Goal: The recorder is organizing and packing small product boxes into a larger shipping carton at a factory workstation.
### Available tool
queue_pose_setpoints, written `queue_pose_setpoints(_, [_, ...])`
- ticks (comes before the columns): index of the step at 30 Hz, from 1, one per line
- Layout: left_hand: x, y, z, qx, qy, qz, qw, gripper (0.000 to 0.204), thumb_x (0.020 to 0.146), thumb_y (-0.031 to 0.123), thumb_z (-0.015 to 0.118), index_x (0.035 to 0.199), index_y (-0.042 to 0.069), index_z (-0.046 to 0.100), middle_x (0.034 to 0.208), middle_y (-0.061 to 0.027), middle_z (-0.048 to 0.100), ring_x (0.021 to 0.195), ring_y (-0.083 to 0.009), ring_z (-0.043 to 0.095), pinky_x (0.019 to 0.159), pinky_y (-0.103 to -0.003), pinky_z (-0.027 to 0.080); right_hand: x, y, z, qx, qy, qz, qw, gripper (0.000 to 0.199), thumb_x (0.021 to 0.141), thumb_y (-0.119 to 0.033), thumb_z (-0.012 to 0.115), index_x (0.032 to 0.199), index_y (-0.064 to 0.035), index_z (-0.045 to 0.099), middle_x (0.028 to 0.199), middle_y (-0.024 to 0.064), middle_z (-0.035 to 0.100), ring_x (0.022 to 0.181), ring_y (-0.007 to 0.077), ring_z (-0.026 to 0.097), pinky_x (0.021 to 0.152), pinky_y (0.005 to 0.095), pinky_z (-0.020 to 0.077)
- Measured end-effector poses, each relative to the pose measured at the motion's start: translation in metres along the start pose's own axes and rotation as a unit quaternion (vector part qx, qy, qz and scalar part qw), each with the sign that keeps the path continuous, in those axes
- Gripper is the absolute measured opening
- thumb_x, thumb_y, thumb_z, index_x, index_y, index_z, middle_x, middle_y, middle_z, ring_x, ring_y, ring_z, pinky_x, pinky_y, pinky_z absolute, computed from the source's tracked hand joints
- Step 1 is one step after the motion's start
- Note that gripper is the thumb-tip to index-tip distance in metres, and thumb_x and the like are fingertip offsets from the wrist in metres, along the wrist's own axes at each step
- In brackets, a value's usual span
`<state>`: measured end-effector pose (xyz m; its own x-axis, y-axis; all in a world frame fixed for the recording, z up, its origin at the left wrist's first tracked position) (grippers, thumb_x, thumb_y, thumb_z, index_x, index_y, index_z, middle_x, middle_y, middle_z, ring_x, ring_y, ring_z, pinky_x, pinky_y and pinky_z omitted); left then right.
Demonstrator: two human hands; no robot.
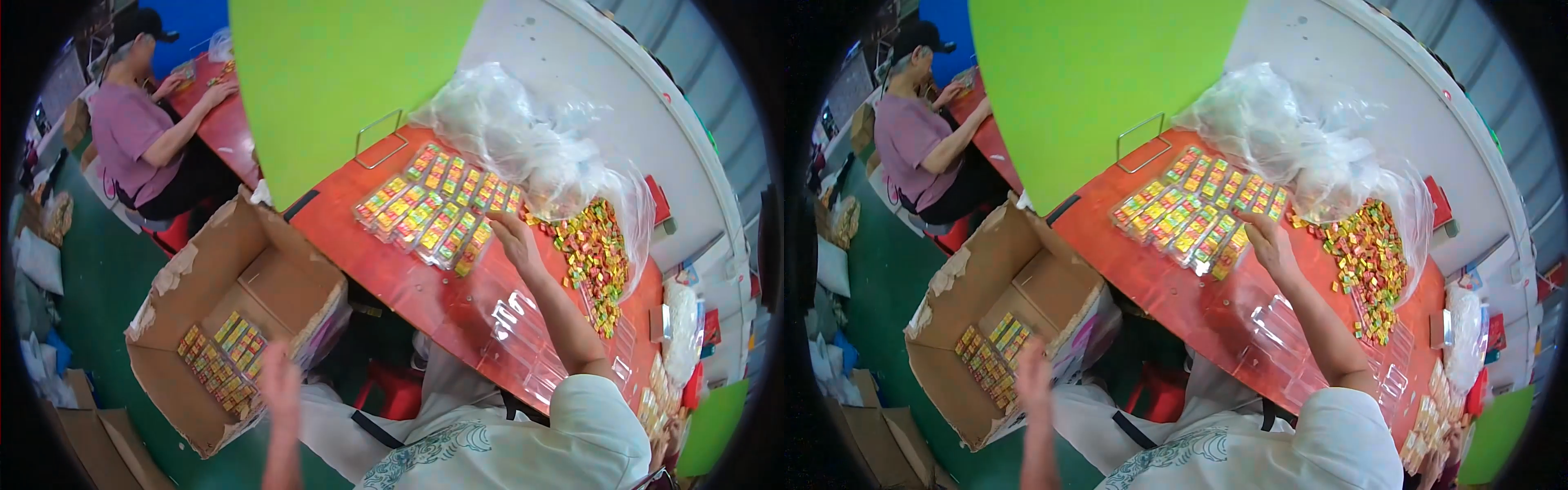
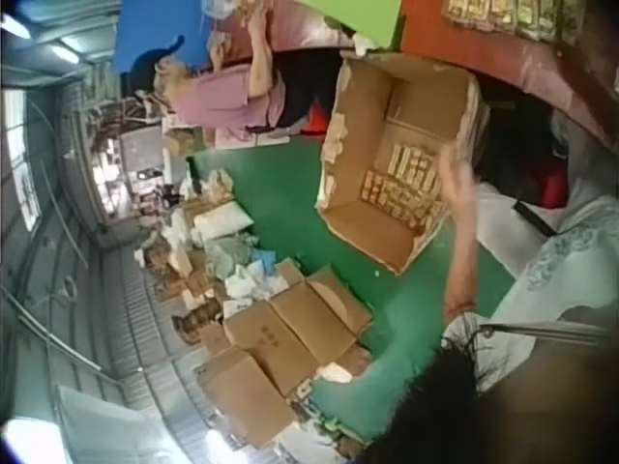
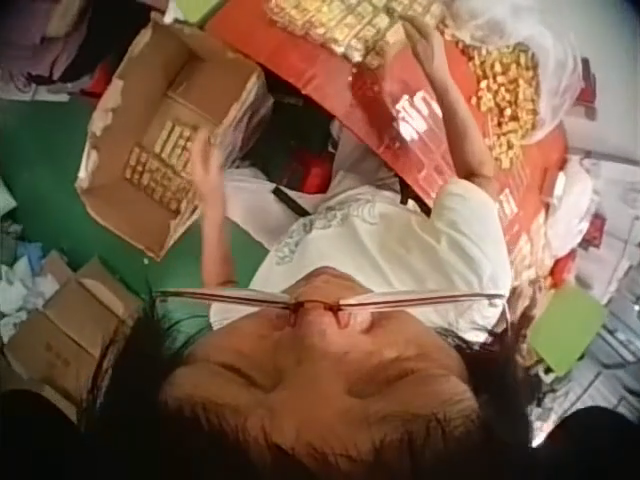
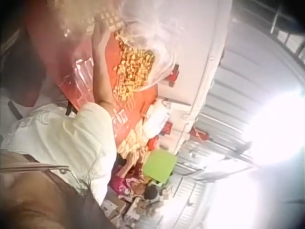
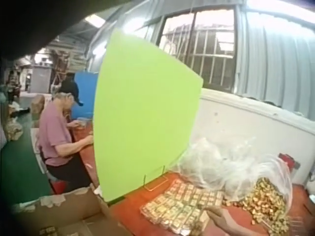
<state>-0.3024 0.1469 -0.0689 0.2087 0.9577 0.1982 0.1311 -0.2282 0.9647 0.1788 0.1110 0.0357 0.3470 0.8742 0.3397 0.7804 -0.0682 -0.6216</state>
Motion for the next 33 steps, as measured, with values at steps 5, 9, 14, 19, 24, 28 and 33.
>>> queue_pose_setpoints(5, [-0.059, 0.021, 0.181, -0.314, -0.151, -0.218, 0.912, 0.040, 0.092, 0.009, 0.050, 0.131, 0.001, 0.046, 0.126, -0.0136, 0.054, 0.110, -0.0228, 0.057, 0.089, -0.033, 0.047, 0.001, 0.056, 0.008, -0.092, -0.054, 0.086, 0.991, 0.035, 0.091, -0.030, 0.049, 0.101, 0.0014, 0.062, 0.101, 0.0223, 0.063, 0.091, 0.0407, 0.060, 0.077, 0.0464, 0.0476])
queue_pose_setpoints(9, [-0.059, 0.044, 0.237, -0.349, -0.170, -0.225, 0.894, 0.039, 0.093, 0.009, 0.049, 0.131, 0.001, 0.045, 0.125, -0.0138, 0.055, 0.109, -0.0220, 0.057, 0.087, -0.032, 0.047, 0.004, 0.063, 0.002, -0.143, -0.021, 0.080, 0.986, 0.041, 0.089, -0.037, 0.048, 0.099, -0.0002, 0.063, 0.092, 0.0262, 0.063, 0.091, 0.0395, 0.062, 0.079, 0.0462, 0.0475])
queue_pose_setpoints(14, [-0.060, 0.038, 0.248, -0.332, -0.124, -0.231, 0.906, 0.034, 0.093, 0.008, 0.049, 0.127, 0.001, 0.047, 0.120, -0.0134, 0.057, 0.103, -0.0222, 0.060, 0.082, -0.032, 0.049, 0.010, 0.119, 0.005, -0.117, -0.018, 0.161, 0.980, 0.046, 0.089, -0.042, 0.049, 0.093, 0.0019, 0.062, 0.090, 0.0266, 0.063, 0.087, 0.0414, 0.062, 0.075, 0.0486, 0.0484])
queue_pose_setpoints(19, [-0.064, 0.035, 0.242, -0.308, -0.082, -0.231, 0.919, 0.032, 0.093, 0.010, 0.049, 0.124, 0.001, 0.048, 0.118, -0.0140, 0.058, 0.098, -0.0224, 0.062, 0.078, -0.032, 0.050, 0.005, 0.098, 0.003, -0.133, -0.037, 0.144, 0.980, 0.046, 0.089, -0.042, 0.049, 0.090, 0.0025, 0.061, 0.086, 0.0269, 0.063, 0.084, 0.0411, 0.063, 0.072, 0.0498, 0.0487])
queue_pose_setpoints(24, [-0.071, 0.033, 0.245, -0.307, -0.075, -0.241, 0.918, 0.031, 0.094, 0.011, 0.049, 0.123, 0.001, 0.049, 0.117, -0.0137, 0.058, 0.097, -0.0220, 0.062, 0.077, -0.031, 0.050, 0.003, 0.103, 0.006, -0.147, -0.050, 0.128, 0.980, 0.047, 0.089, -0.043, 0.049, 0.085, 0.0012, 0.063, 0.080, 0.0258, 0.064, 0.080, 0.0412, 0.064, 0.070, 0.0499, 0.0498])
queue_pose_setpoints(28, [-0.075, 0.028, 0.248, -0.290, -0.072, -0.248, 0.921, 0.030, 0.094, 0.013, 0.049, 0.123, 0.001, 0.049, 0.116, -0.0131, 0.058, 0.096, -0.0210, 0.062, 0.075, -0.030, 0.050, 0.006, 0.101, 0.007, -0.155, -0.055, 0.139, 0.977, 0.049, 0.089, -0.045, 0.048, 0.084, 0.0010, 0.065, 0.078, 0.0257, 0.064, 0.080, 0.0413, 0.064, 0.071, 0.0498, 0.0501])
queue_pose_setpoints(33, [-0.075, 0.022, 0.240, -0.282, -0.035, -0.245, 0.927, 0.029, 0.095, 0.013, 0.049, 0.122, 0.002, 0.049, 0.114, -0.0116, 0.058, 0.093, -0.0191, 0.062, 0.073, -0.030, 0.049, -0.002, 0.109, 0.028, -0.129, -0.110, 0.146, 0.975, 0.055, 0.088, -0.050, 0.045, 0.090, 0.0014, 0.065, 0.088, 0.0270, 0.065, 0.089, 0.0397, 0.064, 0.077, 0.0481, 0.0493])
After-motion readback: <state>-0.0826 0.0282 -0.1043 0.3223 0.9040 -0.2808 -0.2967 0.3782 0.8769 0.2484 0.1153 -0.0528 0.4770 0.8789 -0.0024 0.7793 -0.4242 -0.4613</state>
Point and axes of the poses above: each hand's wrist, its own x-axis towards the middle knuckle, its own z-axis out of the palm, y = z × x, the point moved 10 cm from there along x, towards the middle knuckle
